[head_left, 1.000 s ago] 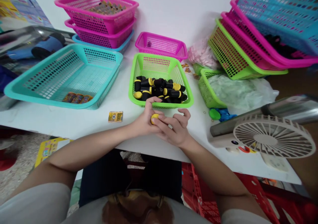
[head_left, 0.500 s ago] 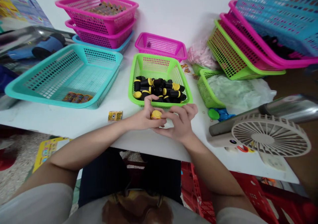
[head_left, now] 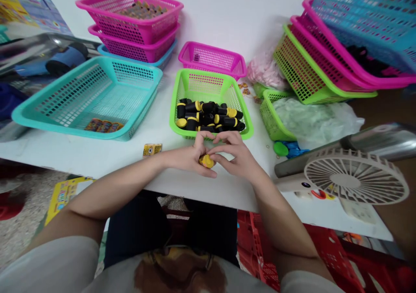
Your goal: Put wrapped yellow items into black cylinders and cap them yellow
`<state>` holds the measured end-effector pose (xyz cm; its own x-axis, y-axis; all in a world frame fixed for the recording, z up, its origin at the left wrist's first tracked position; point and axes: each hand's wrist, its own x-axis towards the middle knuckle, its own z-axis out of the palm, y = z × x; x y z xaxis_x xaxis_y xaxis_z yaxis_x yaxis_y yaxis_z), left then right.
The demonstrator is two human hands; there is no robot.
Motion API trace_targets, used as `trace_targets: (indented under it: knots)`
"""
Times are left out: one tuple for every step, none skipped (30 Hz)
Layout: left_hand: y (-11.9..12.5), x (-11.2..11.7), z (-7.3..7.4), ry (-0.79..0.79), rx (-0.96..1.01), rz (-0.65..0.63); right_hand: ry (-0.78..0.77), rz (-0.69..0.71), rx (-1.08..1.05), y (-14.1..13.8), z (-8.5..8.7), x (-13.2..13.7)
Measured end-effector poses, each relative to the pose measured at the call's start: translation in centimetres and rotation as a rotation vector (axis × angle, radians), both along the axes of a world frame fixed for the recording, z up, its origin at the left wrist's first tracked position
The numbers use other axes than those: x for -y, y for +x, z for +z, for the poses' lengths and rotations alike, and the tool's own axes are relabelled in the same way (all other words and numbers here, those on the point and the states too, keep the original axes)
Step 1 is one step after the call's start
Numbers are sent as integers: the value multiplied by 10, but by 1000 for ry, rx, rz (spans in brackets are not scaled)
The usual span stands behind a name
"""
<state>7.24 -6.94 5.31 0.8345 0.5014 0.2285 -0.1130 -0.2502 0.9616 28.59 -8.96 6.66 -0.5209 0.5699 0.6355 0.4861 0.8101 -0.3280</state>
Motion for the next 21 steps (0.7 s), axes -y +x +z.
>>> trace_targets:
  knots:
    - [0, -1, -1, 1, -7, -8, 28, 2, 11, -1, 0, 1]
    - [0, -1, -1, 4, -13, -14, 61, -7, 27, -2, 0, 1]
    - [-1, -3, -1, 11, -20, -22, 97, -23, 45, -3, -1, 2]
    - [-1, -4, 0, 23, -28, -32, 137, -42, 60, -5, -2, 2]
    - [-1, -5, 1, 40, -33, -41, 178, -57, 70, -6, -4, 1]
    - [-1, -6, 3, 56, -45, -42, 219, -72, 69, -7, -7, 1]
    - [-1, -6, 5, 70, -65, -26, 257, -87, 54, -6, -9, 0]
    - [-2, -4, 8, 80, -93, 10, 291, -105, 27, -6, -11, -1]
    - [-4, -2, 11, 92, -130, 59, 319, -126, -6, -4, -12, -3]
    - [-8, 2, 15, 110, -175, 118, 342, -150, -41, -2, -13, -4]
    - [-13, 8, 18, 134, -223, 180, 357, -177, -71, 0, -14, -6]
    - [-20, 15, 23, 165, -269, 236, 366, -202, -90, 2, -14, -8]
    - [-29, 22, 28, 203, -310, 283, 371, -223, -102, 3, -15, -9]
    - [-40, 30, 34, 246, -344, 324, 372, -243, -110, 4, -16, -11]
    - [-53, 37, 42, 300, -366, 366, 375, -257, -118, 4, -17, -13]
    - [-67, 43, 51, 371, -376, 416, 376, -269, -127, 4, -19, -14]
    - [-83, 46, 62, 460, -388, 473, 378, -278, -136, 3, -21, -15]
    - [-100, 47, 73, 564, -409, 542, 379, -283, -146, 2, -23, -16]
    - [-119, 44, 84, 668, -439, 621, 382, -285, -152, 0, -25, -16]
    - [-139, 38, 94, 750, -492, 698, 384, -282, -156, -1, -26, -16]
    - [-161, 29, 102, 802, -563, 779, 386, -279, -163, -3, -27, -16]
